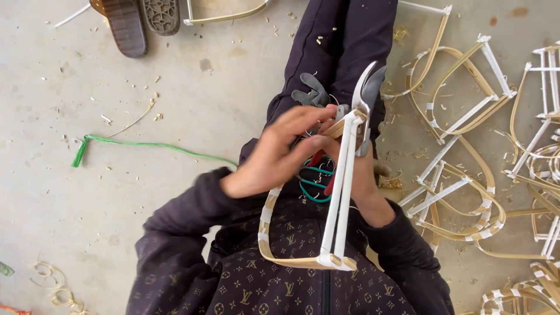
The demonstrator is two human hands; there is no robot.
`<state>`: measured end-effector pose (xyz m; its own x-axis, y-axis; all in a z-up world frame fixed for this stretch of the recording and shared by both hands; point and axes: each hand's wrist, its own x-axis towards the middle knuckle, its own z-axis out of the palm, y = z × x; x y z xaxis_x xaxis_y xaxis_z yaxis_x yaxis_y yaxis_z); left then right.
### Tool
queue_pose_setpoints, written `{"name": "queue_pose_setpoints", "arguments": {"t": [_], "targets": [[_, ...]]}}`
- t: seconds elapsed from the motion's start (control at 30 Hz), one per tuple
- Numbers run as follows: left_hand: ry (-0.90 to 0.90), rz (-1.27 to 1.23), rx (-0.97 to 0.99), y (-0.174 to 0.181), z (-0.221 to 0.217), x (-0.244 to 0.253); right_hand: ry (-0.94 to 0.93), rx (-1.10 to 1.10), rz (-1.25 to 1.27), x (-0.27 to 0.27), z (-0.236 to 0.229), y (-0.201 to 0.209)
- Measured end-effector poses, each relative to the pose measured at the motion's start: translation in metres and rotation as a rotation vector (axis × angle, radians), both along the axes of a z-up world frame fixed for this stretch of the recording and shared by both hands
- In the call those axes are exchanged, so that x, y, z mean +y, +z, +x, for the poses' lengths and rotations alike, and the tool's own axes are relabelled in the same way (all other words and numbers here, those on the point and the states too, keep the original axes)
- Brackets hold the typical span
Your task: Assembling and trimming U-shaped bamboo frames using clippers and tape.
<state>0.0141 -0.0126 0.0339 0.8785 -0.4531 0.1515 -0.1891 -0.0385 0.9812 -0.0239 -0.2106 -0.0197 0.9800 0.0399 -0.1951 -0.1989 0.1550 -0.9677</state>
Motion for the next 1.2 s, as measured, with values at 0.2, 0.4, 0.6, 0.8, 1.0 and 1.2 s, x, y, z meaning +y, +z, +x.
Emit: {"name": "queue_pose_setpoints", "arguments": {"t": [0.2,0.4,0.6,0.8,1.0,1.2], "targets": [[0.122,-0.127,0.008,-0.070,0.003,-0.045,0.042,0.053,0.079,-0.037,-0.012,-0.026],[-0.152,-0.342,0.450,-0.049,0.013,-0.011,0.095,-0.615,-1.177,-0.083,0.017,0.069],[-0.149,-0.215,0.315,-0.059,-0.007,-0.006,-0.385,-0.718,-0.564,-0.111,0.010,0.051],[-0.122,-0.075,0.285,-0.051,-0.016,-0.002,0.328,-0.760,-1.272,-0.068,0.007,0.045],[-0.165,-0.160,0.329,-0.047,-0.015,0.007,0.230,-0.329,-0.802,-0.079,0.001,0.048],[-0.207,-0.147,0.457,-0.056,-0.015,0.004,0.550,-0.476,-0.928,-0.057,0.001,0.037]]}}
